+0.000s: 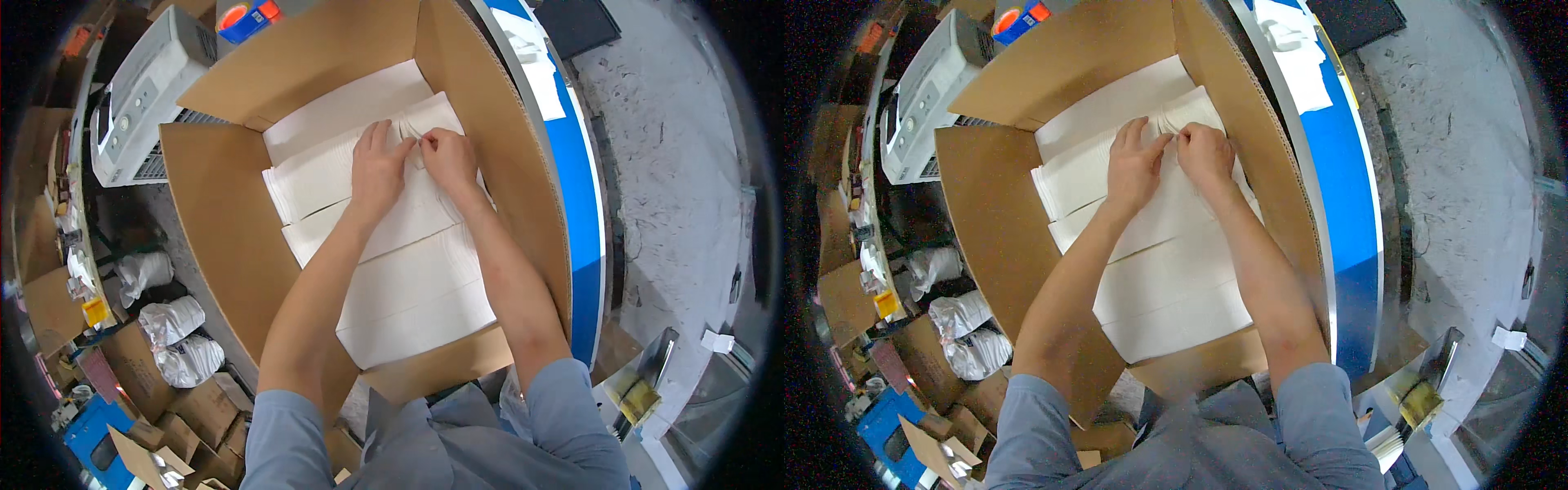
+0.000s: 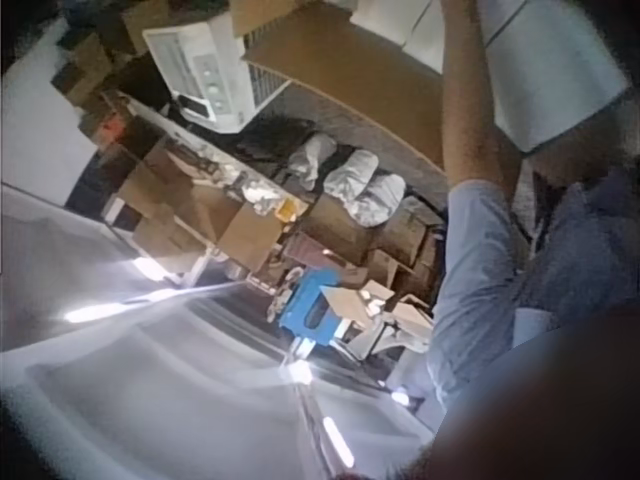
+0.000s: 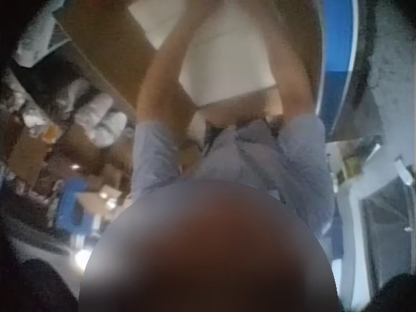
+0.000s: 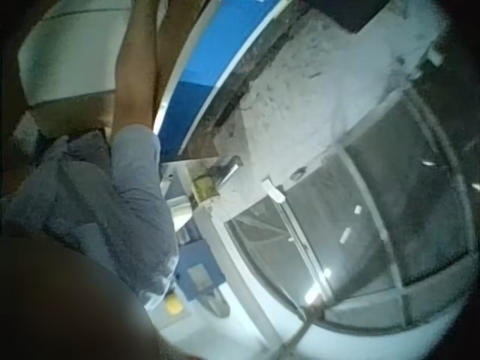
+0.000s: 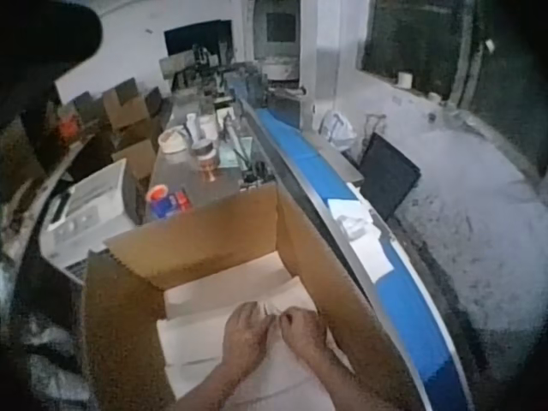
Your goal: Collecting stacks of paper napkins from a production machine and packing them neatly into a cardboard box.
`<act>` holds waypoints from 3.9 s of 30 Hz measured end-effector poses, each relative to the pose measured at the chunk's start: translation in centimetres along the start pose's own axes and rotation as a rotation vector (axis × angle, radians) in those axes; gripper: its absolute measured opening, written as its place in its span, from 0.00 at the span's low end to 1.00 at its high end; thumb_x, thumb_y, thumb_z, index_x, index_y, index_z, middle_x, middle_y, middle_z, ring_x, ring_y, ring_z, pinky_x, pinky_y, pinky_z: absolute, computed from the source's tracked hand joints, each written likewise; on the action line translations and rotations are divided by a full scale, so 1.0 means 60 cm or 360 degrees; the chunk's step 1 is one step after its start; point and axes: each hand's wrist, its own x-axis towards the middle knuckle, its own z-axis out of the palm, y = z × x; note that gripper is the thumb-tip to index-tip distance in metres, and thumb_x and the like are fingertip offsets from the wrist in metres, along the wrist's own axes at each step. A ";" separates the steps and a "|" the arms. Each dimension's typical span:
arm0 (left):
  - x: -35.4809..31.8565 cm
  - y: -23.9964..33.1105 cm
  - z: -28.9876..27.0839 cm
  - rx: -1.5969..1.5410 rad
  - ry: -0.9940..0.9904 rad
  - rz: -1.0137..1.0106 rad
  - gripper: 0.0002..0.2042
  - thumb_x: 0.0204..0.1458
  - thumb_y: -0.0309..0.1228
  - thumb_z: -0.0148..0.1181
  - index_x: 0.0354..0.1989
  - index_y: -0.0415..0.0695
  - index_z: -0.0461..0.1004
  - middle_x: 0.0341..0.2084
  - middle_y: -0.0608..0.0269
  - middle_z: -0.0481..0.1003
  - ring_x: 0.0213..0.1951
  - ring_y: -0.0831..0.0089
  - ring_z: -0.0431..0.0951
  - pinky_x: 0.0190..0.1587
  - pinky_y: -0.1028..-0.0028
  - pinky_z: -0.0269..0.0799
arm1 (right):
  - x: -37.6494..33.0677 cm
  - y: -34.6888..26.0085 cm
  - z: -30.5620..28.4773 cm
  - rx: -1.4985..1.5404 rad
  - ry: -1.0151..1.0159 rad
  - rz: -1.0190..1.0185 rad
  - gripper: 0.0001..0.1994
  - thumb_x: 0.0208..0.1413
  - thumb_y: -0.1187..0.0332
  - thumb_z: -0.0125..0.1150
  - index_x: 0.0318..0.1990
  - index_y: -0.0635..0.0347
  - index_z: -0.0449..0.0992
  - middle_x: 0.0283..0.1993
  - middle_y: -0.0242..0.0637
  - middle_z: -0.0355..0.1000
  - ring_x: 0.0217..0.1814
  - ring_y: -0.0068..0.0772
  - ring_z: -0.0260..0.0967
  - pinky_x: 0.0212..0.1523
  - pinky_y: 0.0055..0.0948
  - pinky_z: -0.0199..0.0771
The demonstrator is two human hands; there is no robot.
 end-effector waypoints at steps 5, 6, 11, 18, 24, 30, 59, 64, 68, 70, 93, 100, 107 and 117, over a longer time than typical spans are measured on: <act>0.005 0.002 0.000 0.0080 -0.0085 0.0125 0.20 0.45 0.21 0.66 0.49 0.52 0.84 0.61 0.45 0.70 0.65 0.45 0.67 0.65 0.53 0.66 | 0.002 0.008 0.002 0.0043 0.0004 0.0008 0.10 0.61 0.62 0.61 0.39 0.57 0.85 0.37 0.50 0.81 0.41 0.56 0.80 0.44 0.50 0.79; 0.005 -0.001 0.000 0.0088 -0.0084 0.0117 0.18 0.46 0.22 0.66 0.48 0.51 0.84 0.61 0.45 0.70 0.65 0.44 0.67 0.65 0.53 0.66 | 0.002 0.006 0.001 0.0024 -0.0008 0.0001 0.10 0.61 0.62 0.61 0.39 0.57 0.85 0.37 0.50 0.81 0.41 0.56 0.80 0.44 0.51 0.79; -0.002 -0.008 -0.001 0.0038 -0.0084 0.0051 0.13 0.49 0.24 0.66 0.45 0.48 0.84 0.60 0.45 0.71 0.64 0.44 0.68 0.65 0.53 0.66 | -0.001 0.005 0.002 0.0026 0.0016 -0.0070 0.09 0.60 0.64 0.60 0.41 0.56 0.83 0.38 0.51 0.81 0.41 0.57 0.80 0.43 0.52 0.78; -0.008 -0.012 0.000 0.0006 -0.0021 0.0035 0.10 0.52 0.27 0.66 0.43 0.46 0.84 0.59 0.44 0.71 0.63 0.44 0.68 0.64 0.52 0.67 | -0.006 -0.008 -0.005 0.0037 -0.0025 -0.0069 0.09 0.59 0.66 0.59 0.43 0.55 0.82 0.37 0.49 0.82 0.42 0.56 0.80 0.43 0.51 0.78; -0.008 -0.011 -0.004 -0.0014 -0.0007 0.0021 0.10 0.51 0.26 0.66 0.42 0.46 0.84 0.59 0.44 0.72 0.63 0.44 0.69 0.64 0.52 0.67 | -0.009 -0.014 -0.003 0.0000 -0.0049 -0.0169 0.11 0.59 0.65 0.59 0.44 0.53 0.84 0.40 0.48 0.82 0.44 0.53 0.81 0.45 0.49 0.79; -0.009 -0.010 -0.005 -0.0025 -0.0018 -0.0004 0.11 0.50 0.26 0.66 0.43 0.46 0.84 0.60 0.44 0.72 0.64 0.43 0.68 0.65 0.52 0.66 | -0.008 -0.024 0.000 0.0000 -0.0036 -0.0110 0.11 0.59 0.64 0.59 0.42 0.55 0.85 0.38 0.48 0.82 0.41 0.53 0.81 0.44 0.50 0.79; -0.012 -0.014 -0.006 -0.0018 0.0018 -0.0008 0.11 0.50 0.27 0.67 0.43 0.45 0.84 0.58 0.45 0.72 0.63 0.45 0.69 0.64 0.53 0.67 | 0.018 -0.036 0.006 -0.0123 -0.0146 -0.0157 0.13 0.59 0.60 0.60 0.37 0.57 0.86 0.37 0.50 0.82 0.40 0.56 0.81 0.44 0.50 0.80; -0.012 -0.017 -0.003 -0.0043 0.0015 -0.0016 0.11 0.51 0.28 0.67 0.44 0.47 0.85 0.59 0.47 0.72 0.63 0.46 0.69 0.64 0.54 0.66 | 0.027 -0.040 0.004 -0.0161 -0.0231 -0.0112 0.12 0.58 0.61 0.61 0.37 0.57 0.87 0.38 0.49 0.82 0.42 0.54 0.81 0.45 0.50 0.80; -0.013 -0.023 -0.007 -0.0052 -0.0011 -0.0029 0.11 0.51 0.28 0.67 0.43 0.48 0.85 0.59 0.47 0.72 0.64 0.46 0.69 0.64 0.53 0.66 | 0.033 -0.046 0.016 -0.0257 -0.0220 -0.0034 0.12 0.55 0.61 0.63 0.38 0.57 0.87 0.38 0.49 0.83 0.41 0.53 0.81 0.46 0.49 0.80; -0.012 -0.023 -0.008 -0.0093 -0.0029 -0.0044 0.10 0.51 0.28 0.67 0.42 0.49 0.85 0.60 0.47 0.72 0.64 0.46 0.69 0.64 0.53 0.67 | 0.033 -0.044 0.017 -0.0222 -0.0137 -0.0019 0.11 0.53 0.63 0.63 0.38 0.57 0.87 0.38 0.49 0.82 0.41 0.54 0.81 0.45 0.49 0.80; 0.105 -0.011 -0.001 0.0068 -0.0570 -0.0205 0.29 0.56 0.38 0.65 0.65 0.44 0.67 0.62 0.46 0.70 0.65 0.46 0.68 0.63 0.50 0.66 | -0.185 -0.139 -0.281 0.2084 0.0273 -0.0055 0.09 0.58 0.72 0.57 0.43 0.67 0.75 0.40 0.39 0.79 0.40 0.25 0.75 0.45 0.26 0.75; 0.093 -0.024 -0.022 0.0165 -0.0448 -0.0394 0.35 0.55 0.49 0.67 0.69 0.47 0.65 0.66 0.44 0.68 0.69 0.49 0.64 0.68 0.46 0.59 | -0.277 -0.067 -0.231 0.1753 -0.0003 0.0152 0.06 0.58 0.73 0.57 0.40 0.65 0.74 0.38 0.34 0.76 0.39 0.20 0.74 0.40 0.23 0.73; -0.056 -0.171 -0.137 0.0544 0.0168 -0.1057 0.37 0.60 0.44 0.61 0.71 0.35 0.56 0.69 0.38 0.59 0.72 0.45 0.56 0.74 0.50 0.51 | -0.378 -0.041 -0.224 0.1491 -0.0060 0.0241 0.04 0.56 0.78 0.63 0.37 0.62 0.74 0.34 0.27 0.72 0.35 0.15 0.68 0.37 0.19 0.67; -0.049 -0.173 -0.164 0.0810 -0.0291 -0.0801 0.28 0.67 0.46 0.50 0.65 0.35 0.67 0.66 0.41 0.66 0.71 0.48 0.60 0.70 0.51 0.59 | -0.492 -0.006 -0.191 0.1509 -0.0285 0.0384 0.06 0.59 0.80 0.65 0.40 0.62 0.74 0.36 0.27 0.74 0.38 0.14 0.70 0.39 0.17 0.69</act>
